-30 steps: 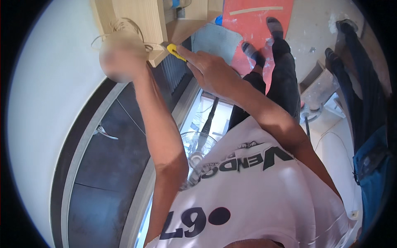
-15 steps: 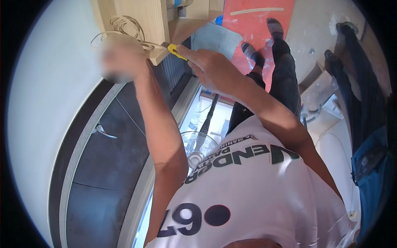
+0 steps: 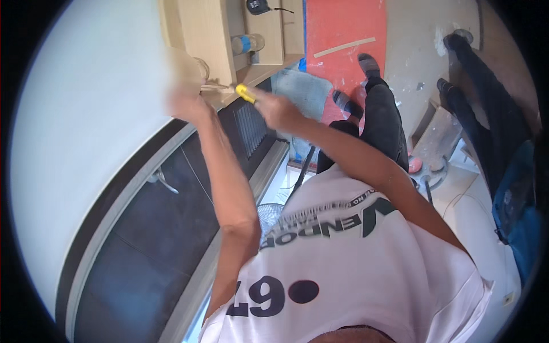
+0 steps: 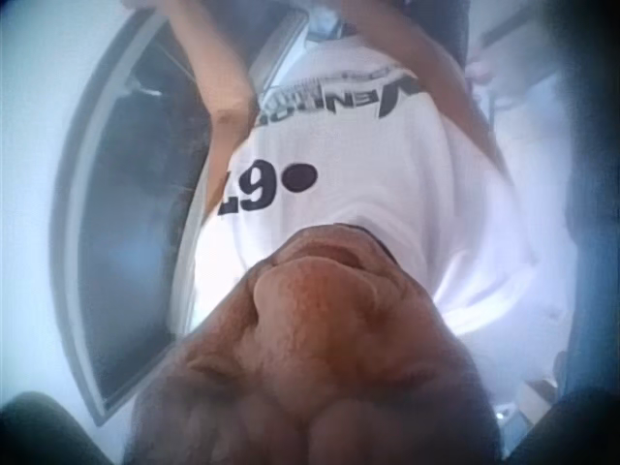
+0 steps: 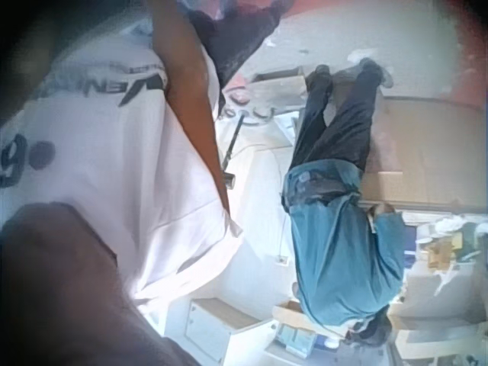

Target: The person uses a hammer and a utility knife to work on a wooden cabinet. They tap the wood with the hammer, cut a coiled wire with the knife, and handle small components inside the cabinet.

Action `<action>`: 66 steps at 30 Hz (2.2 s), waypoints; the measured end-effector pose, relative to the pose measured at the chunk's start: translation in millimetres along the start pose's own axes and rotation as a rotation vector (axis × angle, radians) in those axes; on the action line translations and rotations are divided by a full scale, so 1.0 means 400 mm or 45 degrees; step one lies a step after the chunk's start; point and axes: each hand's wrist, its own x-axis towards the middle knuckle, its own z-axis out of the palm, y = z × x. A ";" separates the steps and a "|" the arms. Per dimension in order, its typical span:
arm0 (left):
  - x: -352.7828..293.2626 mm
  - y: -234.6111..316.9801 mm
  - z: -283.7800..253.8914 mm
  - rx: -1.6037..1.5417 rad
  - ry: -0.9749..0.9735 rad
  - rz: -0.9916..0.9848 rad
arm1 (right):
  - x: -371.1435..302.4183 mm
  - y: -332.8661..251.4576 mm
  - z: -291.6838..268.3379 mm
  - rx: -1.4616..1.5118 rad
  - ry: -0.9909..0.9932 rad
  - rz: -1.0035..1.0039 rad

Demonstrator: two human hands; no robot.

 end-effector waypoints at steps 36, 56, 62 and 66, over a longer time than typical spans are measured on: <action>-0.313 -0.237 0.092 -0.996 0.072 -0.936 | -0.246 0.042 -1.115 -0.907 0.051 1.102; -0.301 -0.186 0.169 -0.950 0.486 -1.052 | -0.002 0.025 -1.045 -1.012 -0.142 0.811; -0.340 -0.209 0.116 -0.842 0.342 -1.100 | 0.076 0.007 -0.956 -1.062 -0.263 0.647; -0.327 -0.168 0.114 -1.107 0.386 -1.114 | 0.091 -0.040 -0.889 -1.053 -0.243 0.725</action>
